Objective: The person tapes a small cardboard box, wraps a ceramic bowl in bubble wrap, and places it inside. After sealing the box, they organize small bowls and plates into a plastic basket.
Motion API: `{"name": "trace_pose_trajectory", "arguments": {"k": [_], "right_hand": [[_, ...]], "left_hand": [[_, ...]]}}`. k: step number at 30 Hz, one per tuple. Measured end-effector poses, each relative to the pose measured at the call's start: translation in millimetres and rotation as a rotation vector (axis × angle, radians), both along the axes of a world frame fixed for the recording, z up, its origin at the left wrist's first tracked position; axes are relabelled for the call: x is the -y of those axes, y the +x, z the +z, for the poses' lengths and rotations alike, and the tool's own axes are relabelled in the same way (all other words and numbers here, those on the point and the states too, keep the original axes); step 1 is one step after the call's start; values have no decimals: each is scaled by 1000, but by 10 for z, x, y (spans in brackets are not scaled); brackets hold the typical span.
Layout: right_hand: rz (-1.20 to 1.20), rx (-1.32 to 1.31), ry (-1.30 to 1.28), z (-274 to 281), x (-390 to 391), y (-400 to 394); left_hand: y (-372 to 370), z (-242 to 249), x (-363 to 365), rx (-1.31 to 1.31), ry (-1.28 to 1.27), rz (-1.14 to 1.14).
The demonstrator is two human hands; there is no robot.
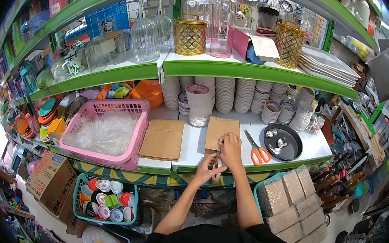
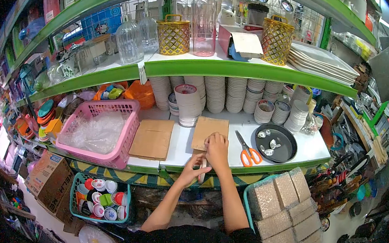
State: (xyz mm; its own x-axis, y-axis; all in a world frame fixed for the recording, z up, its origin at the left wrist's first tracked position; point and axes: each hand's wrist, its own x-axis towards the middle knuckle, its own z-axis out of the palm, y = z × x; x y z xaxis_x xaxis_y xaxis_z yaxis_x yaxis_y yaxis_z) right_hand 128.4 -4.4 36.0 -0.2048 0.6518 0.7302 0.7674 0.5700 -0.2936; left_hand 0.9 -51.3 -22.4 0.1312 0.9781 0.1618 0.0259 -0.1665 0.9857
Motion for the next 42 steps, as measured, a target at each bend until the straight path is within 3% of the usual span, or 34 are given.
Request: {"name": "trace_pose_trajectory", "arguments": {"k": [5,13,23,32,42], "right_hand": [[-11,-73,-58,22,-37,17],[184,-244,-295,26,-60,173],[260,-198,-378,102,-15,250],[313,-193,-352,60,-48,299],[371,-219,-446,46,-74,340]], "left_hand": [[17,-28,-16,-17,7,38],[-15,46,56,12,-1,-34],[-35,78,65,25,-24,-77],[-14,17,70,12,100,27],[-44,62,98,-54,122,-50]]}}
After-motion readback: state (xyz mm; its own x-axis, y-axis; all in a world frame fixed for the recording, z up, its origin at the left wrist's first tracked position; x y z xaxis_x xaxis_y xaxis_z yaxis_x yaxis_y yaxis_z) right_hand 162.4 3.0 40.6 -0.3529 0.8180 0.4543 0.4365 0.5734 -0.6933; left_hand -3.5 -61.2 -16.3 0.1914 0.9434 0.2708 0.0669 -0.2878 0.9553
